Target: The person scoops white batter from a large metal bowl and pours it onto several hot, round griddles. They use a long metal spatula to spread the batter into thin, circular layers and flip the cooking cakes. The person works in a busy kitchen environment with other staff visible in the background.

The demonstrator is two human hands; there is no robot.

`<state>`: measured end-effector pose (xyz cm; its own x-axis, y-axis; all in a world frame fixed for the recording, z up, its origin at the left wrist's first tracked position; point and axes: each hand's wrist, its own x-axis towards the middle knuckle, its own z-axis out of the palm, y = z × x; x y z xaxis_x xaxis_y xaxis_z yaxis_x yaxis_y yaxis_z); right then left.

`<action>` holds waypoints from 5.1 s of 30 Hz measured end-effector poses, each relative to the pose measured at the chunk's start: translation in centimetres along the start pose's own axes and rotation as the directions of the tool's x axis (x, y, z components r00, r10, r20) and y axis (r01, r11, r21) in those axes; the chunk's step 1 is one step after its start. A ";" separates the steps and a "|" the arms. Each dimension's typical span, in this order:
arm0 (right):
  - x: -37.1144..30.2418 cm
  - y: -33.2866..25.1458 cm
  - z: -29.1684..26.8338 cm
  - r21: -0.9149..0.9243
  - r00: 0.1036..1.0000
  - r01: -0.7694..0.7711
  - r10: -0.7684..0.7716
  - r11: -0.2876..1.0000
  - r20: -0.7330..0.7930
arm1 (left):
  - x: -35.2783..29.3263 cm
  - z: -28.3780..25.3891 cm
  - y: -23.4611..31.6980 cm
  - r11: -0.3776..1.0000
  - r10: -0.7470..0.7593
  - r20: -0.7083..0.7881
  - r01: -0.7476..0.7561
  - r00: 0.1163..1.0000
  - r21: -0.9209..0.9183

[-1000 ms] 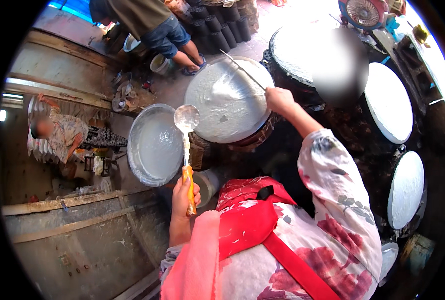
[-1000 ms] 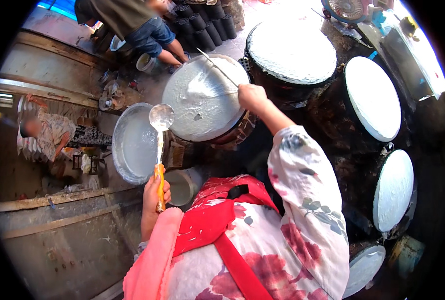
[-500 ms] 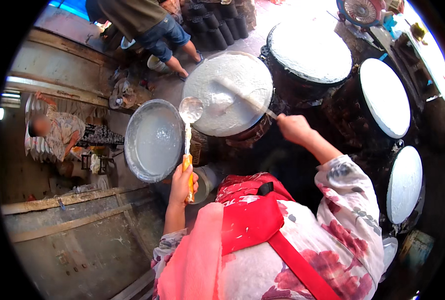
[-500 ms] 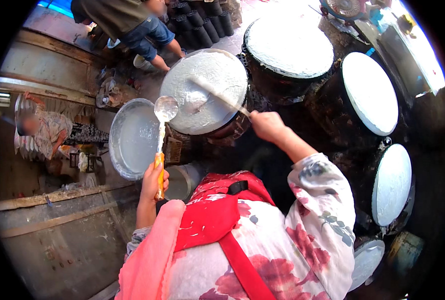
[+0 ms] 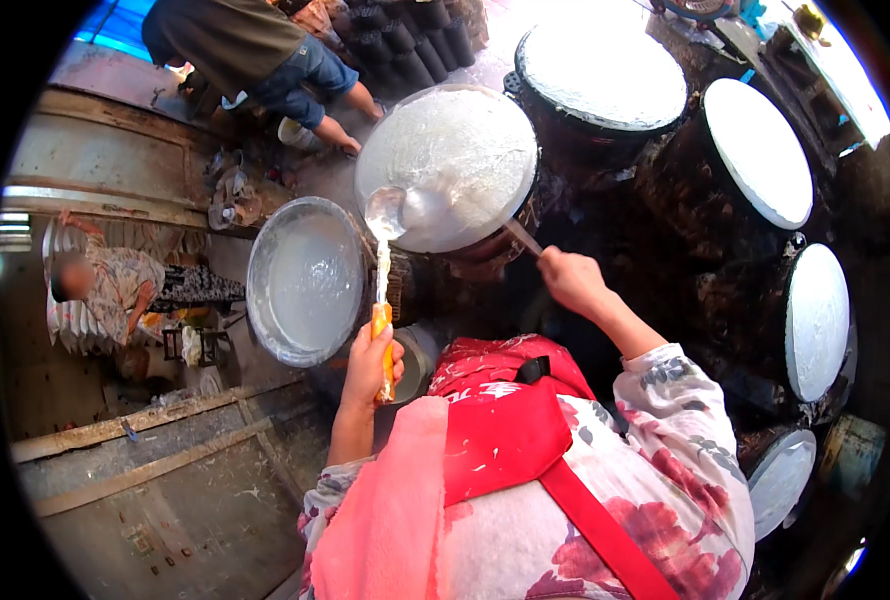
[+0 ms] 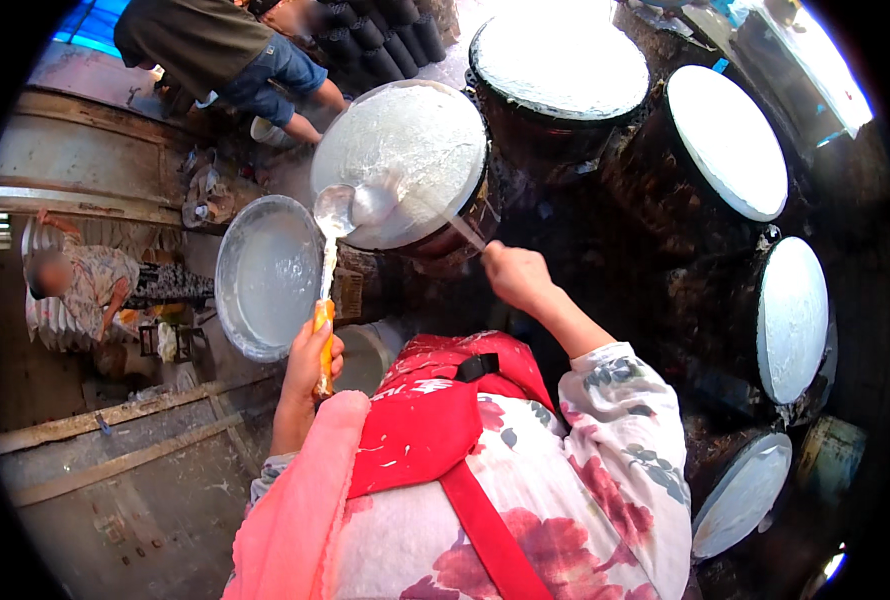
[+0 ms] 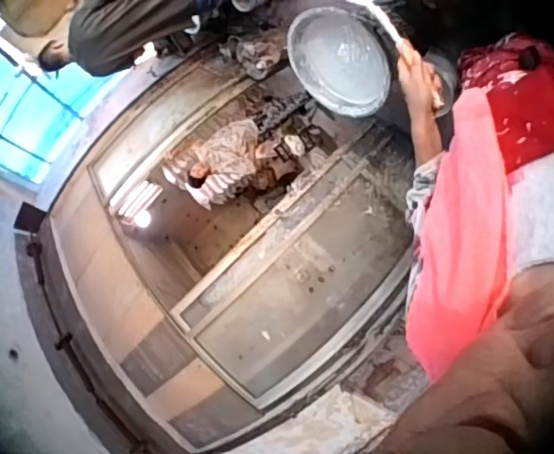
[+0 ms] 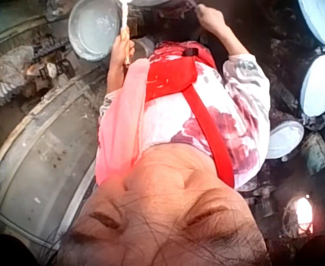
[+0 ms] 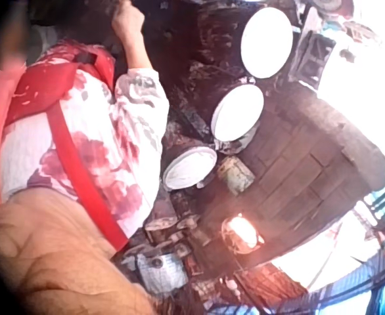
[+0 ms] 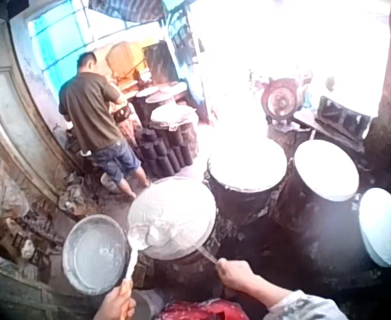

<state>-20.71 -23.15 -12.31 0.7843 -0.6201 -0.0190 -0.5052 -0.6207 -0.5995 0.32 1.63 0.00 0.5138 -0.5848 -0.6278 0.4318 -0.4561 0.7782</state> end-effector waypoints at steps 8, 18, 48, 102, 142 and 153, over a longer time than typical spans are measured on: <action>-2.5 -7.9 8.4 0.120 0.991 -0.115 0.105 0.986 0.088 | -0.4 -0.8 -0.6 0.975 -0.115 0.132 0.138 0.985 -0.176; -1.6 -17.8 7.9 0.218 0.966 0.252 -0.233 0.943 -0.110 | -3.9 -9.2 -2.2 0.466 0.171 0.449 0.330 0.877 -0.821; -8.5 -12.2 8.1 -0.001 0.958 -0.277 0.276 0.961 -0.074 | -1.0 -10.3 5.0 0.809 0.129 0.604 0.268 0.787 -0.523; -69.1 -0.5 -22.6 0.589 -0.917 -0.254 0.001 0.767 -0.398 | 1.7 45.5 3.2 0.835 -0.406 0.906 0.357 -0.116 0.420; -31.9 8.8 -2.8 0.273 0.563 -0.693 0.737 0.668 -0.375 | 4.1 28.1 4.9 0.989 -0.008 0.888 0.136 0.460 -0.061; -20.6 11.0 -4.5 -0.061 0.947 -0.283 0.289 0.957 0.142 | -2.6 4.0 2.5 0.733 0.310 0.229 -0.079 0.923 -0.676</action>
<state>-44.02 -19.35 -14.87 0.6474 -0.6984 -0.3052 -0.7279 -0.4478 -0.5193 -2.92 -0.70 3.65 0.4380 -0.8349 -0.3334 0.7770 0.1651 0.6074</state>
